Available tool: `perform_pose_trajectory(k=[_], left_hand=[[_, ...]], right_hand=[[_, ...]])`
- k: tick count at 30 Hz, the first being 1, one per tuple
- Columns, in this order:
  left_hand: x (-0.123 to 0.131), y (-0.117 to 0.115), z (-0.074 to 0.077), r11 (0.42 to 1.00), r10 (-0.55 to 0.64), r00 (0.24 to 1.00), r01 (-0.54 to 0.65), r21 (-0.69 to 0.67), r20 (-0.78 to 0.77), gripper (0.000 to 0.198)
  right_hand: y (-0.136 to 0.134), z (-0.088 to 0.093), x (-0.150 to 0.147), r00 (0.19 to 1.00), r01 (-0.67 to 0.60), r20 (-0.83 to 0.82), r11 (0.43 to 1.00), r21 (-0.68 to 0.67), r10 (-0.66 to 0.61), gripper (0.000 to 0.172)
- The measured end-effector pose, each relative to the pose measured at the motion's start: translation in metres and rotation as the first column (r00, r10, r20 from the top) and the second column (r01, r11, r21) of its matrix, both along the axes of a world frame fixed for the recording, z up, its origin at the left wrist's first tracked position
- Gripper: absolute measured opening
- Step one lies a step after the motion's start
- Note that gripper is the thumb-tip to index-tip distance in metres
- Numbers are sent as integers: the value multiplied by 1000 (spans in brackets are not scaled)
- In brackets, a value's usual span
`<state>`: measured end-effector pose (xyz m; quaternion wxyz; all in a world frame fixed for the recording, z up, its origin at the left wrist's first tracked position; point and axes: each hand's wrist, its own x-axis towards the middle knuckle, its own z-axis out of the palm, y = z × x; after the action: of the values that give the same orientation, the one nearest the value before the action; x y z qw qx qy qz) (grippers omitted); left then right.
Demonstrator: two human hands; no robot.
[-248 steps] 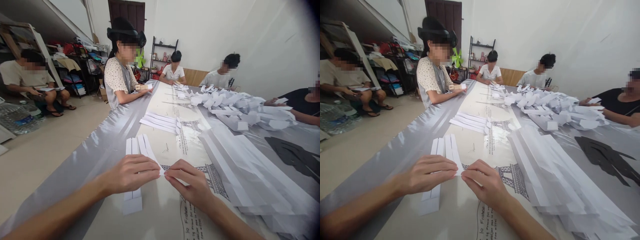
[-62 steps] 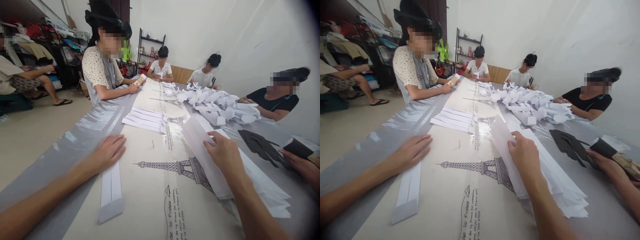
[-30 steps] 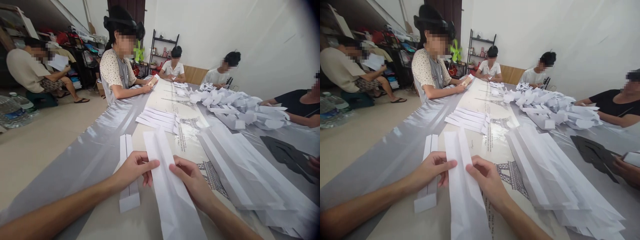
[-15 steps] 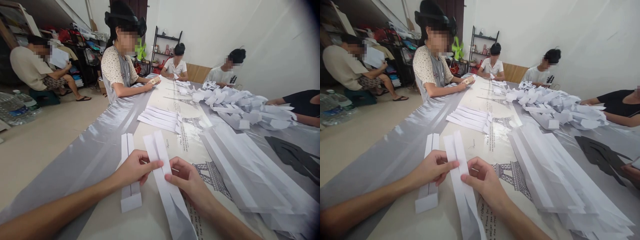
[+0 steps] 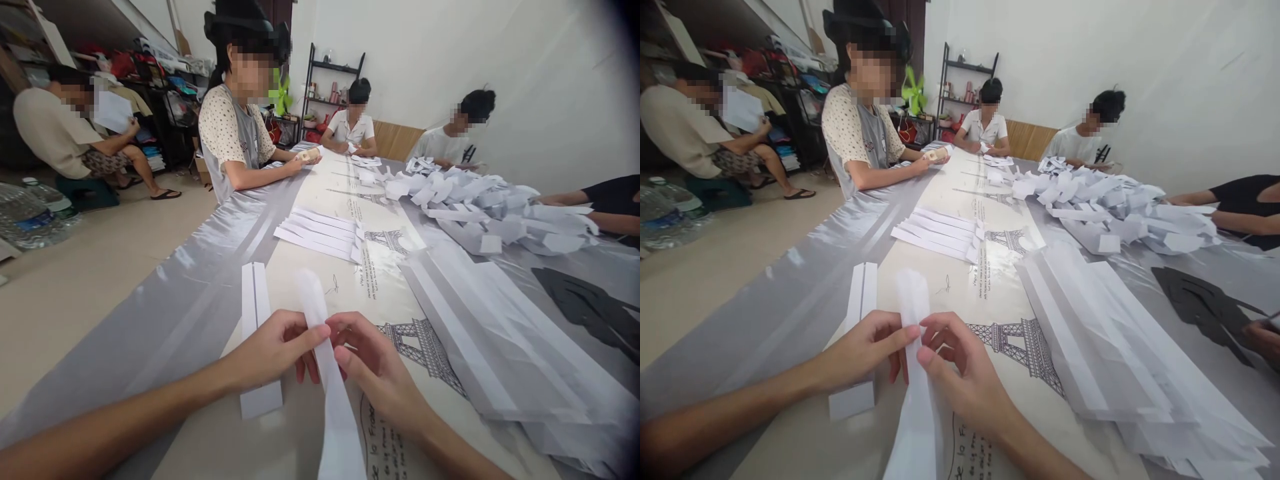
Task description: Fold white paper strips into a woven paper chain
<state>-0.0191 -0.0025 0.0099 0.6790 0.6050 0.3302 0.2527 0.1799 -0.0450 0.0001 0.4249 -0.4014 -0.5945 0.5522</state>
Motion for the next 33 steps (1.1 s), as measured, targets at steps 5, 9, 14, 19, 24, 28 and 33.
perform_pose_trajectory(k=[5, 9, 14, 19, 24, 28, 33], left_hand=[[-9, -1, -2, 989, 78, 997, -79, -128, -11, 33], [-8, -1, -2, 995, 58, 996, -64, -82, -66, 38], [-2, 4, 2, 990, -73, 990, 86, 109, -119, 40], [-3, 7, 2, 998, 2, 985, 9, 67, -171, 38], [-5, 11, 6, 984, 171, 985, -169, 54, -28, 32], [-9, 18, 6, 928, 352, 935, -354, 119, 44, 33], [-10, 21, 4, 935, 349, 937, -347, 72, -10, 40]], right_hand=[[2, 1, 3, 998, 49, 43, 999, -5, -49, 16], [4, 7, 5, 995, 71, 69, 997, -5, -71, 12], [8, 13, 9, 993, 83, 84, 996, -40, -80, 17], [9, 15, 10, 999, 32, -29, 992, -120, -36, 20], [6, 13, 5, 993, 4, -117, 968, -250, -34, 30], [5, 10, 2, 992, -126, -53, 923, -365, 114, 27], [4, 8, 1, 985, -150, 10, 886, -439, 171, 24]])
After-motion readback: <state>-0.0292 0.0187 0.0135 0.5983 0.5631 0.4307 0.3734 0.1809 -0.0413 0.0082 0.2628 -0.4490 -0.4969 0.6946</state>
